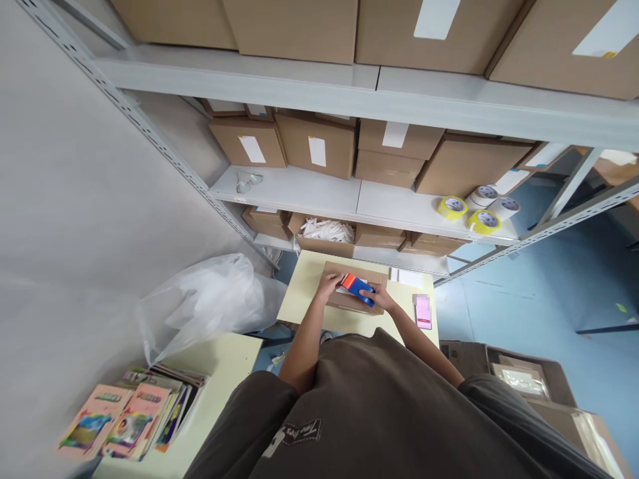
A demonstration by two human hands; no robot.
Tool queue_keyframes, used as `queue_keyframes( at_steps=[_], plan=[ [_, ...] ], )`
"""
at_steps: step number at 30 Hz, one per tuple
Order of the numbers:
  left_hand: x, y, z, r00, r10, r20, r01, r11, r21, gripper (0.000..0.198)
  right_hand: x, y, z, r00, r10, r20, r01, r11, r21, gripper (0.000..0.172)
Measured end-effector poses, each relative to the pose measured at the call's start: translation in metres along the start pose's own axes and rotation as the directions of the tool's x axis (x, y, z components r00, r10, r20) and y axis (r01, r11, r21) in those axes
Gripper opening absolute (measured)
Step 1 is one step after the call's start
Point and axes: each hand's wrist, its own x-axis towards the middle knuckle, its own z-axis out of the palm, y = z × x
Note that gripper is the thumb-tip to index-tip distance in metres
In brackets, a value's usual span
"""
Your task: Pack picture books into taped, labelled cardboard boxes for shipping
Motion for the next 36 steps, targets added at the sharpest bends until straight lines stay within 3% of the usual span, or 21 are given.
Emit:
queue_keyframes(
  at_steps=[9, 18, 21, 25, 29, 36],
  plan=[
    [-0.004, 0.007, 0.003, 0.999, 0.014, -0.047, -0.010, 0.997, 0.080, 0.034, 0.003, -0.010, -0.008, 0.999, -0.010, 0.046, 0.011, 1.000, -0.029, 0.059],
    [-0.010, 0.023, 0.005, 0.963, 0.224, -0.147, -0.150, 0.905, 0.398, 0.020, 0.010, -0.028, -0.019, 0.994, -0.025, 0.102, 0.033, 0.997, -0.072, 0.054],
    [-0.009, 0.032, -0.012, 0.953, 0.224, -0.204, -0.118, 0.894, 0.432, 0.020, 0.008, -0.027, -0.032, 0.994, -0.008, 0.105, 0.019, 0.995, -0.101, 0.053],
    [-0.004, 0.043, -0.056, 0.918, 0.262, -0.298, -0.093, 0.872, 0.481, 0.019, -0.004, -0.020, -0.065, 0.994, 0.047, 0.098, -0.036, 0.992, -0.118, 0.051],
    [0.004, 0.047, -0.087, 0.903, 0.305, -0.302, -0.116, 0.851, 0.513, 0.020, -0.010, -0.019, -0.087, 0.990, 0.104, 0.100, -0.089, 0.986, -0.143, 0.052],
    [0.034, 0.031, -0.110, 0.900, 0.310, -0.305, -0.125, 0.856, 0.501, 0.015, 0.010, -0.038, -0.070, 0.987, 0.141, 0.077, -0.117, 0.959, -0.256, 0.056]
  ],
)
